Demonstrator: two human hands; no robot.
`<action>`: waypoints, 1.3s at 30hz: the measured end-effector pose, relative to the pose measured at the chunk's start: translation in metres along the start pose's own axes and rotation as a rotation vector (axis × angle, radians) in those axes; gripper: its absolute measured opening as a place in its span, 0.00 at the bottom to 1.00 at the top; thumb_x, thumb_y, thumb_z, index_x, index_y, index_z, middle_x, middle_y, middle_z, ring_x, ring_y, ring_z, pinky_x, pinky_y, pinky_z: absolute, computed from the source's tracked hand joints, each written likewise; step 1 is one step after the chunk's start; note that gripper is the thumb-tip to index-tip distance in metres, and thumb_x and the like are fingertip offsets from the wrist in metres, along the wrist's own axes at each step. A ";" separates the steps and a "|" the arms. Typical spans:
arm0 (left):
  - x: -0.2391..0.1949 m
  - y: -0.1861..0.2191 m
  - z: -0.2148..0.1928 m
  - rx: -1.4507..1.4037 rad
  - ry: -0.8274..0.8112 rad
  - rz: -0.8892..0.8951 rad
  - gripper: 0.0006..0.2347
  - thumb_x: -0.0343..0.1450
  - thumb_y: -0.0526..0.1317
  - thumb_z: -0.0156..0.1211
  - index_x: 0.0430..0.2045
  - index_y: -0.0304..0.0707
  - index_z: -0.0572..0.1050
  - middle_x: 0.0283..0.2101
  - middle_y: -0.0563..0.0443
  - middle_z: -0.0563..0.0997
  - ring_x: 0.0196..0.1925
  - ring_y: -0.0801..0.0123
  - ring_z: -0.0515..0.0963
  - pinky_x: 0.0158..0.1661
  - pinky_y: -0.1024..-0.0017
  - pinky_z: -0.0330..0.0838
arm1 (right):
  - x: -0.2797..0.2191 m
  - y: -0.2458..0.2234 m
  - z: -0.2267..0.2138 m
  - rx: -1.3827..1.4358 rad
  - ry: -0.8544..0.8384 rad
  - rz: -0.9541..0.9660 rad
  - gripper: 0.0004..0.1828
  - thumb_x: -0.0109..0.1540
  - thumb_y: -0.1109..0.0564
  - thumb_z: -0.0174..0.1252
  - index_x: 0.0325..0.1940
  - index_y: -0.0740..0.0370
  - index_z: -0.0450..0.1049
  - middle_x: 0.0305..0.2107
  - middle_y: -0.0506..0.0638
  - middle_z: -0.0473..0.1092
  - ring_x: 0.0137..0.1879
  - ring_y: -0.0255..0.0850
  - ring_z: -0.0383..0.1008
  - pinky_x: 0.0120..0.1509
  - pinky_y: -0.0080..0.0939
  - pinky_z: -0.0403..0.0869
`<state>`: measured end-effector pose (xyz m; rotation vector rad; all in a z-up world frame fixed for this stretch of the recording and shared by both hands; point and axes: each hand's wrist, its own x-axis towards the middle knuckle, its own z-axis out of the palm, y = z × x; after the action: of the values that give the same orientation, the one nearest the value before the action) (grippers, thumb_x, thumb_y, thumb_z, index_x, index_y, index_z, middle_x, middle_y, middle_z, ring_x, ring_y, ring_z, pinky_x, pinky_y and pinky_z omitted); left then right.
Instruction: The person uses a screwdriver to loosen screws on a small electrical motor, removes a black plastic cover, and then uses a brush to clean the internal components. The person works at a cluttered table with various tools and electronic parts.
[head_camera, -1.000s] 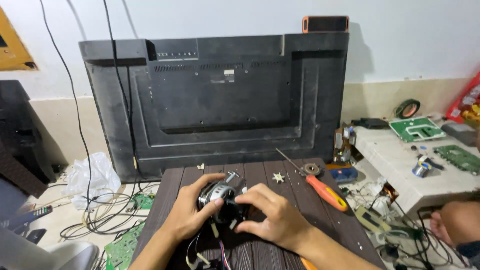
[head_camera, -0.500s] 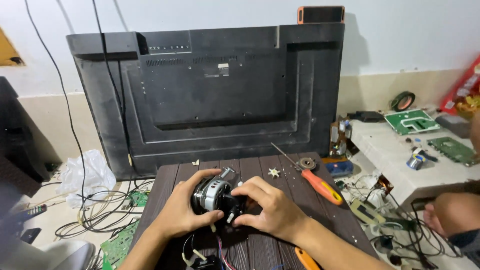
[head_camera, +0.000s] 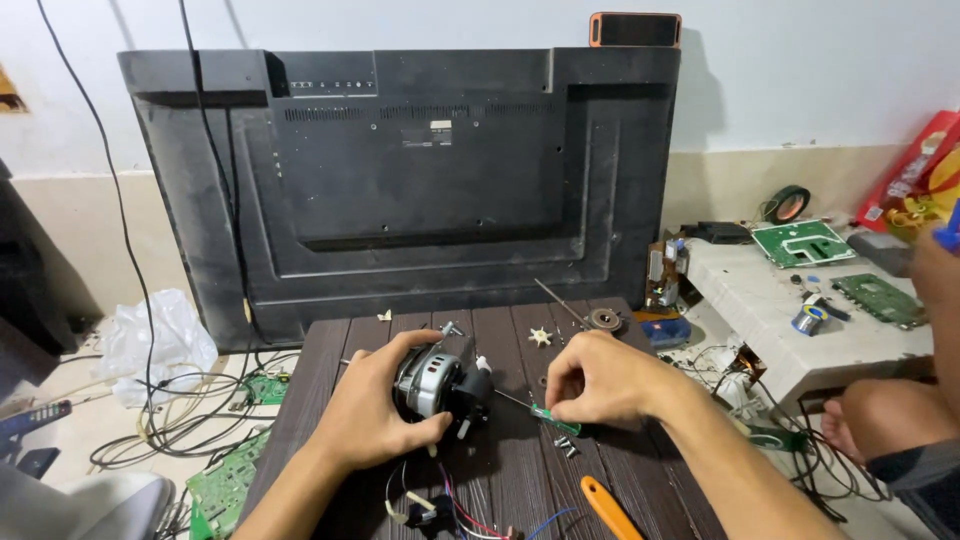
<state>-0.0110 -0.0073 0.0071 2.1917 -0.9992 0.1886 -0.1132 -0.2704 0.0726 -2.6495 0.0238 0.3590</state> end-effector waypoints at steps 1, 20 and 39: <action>-0.001 0.000 0.000 -0.003 0.000 -0.001 0.35 0.49 0.52 0.69 0.55 0.56 0.72 0.41 0.61 0.88 0.40 0.63 0.85 0.52 0.65 0.63 | 0.001 0.001 0.001 -0.002 -0.002 0.002 0.04 0.57 0.57 0.67 0.33 0.54 0.87 0.25 0.41 0.80 0.30 0.27 0.74 0.40 0.28 0.76; 0.003 -0.006 -0.011 -0.227 -0.026 -0.087 0.33 0.46 0.44 0.64 0.50 0.55 0.77 0.34 0.58 0.87 0.32 0.70 0.82 0.43 0.72 0.73 | 0.010 0.001 0.018 -0.098 0.147 -0.178 0.08 0.55 0.53 0.63 0.22 0.53 0.82 0.15 0.39 0.74 0.23 0.29 0.68 0.33 0.34 0.67; 0.003 -0.014 -0.006 -0.358 -0.014 -0.080 0.35 0.45 0.41 0.72 0.52 0.46 0.79 0.37 0.39 0.88 0.42 0.46 0.87 0.46 0.53 0.79 | 0.001 -0.015 0.014 -0.328 -0.035 0.038 0.05 0.45 0.45 0.65 0.20 0.41 0.83 0.23 0.42 0.80 0.38 0.48 0.81 0.49 0.45 0.76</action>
<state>0.0024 0.0011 0.0051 1.9025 -0.8756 -0.0416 -0.1149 -0.2503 0.0672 -2.9686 0.0039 0.4563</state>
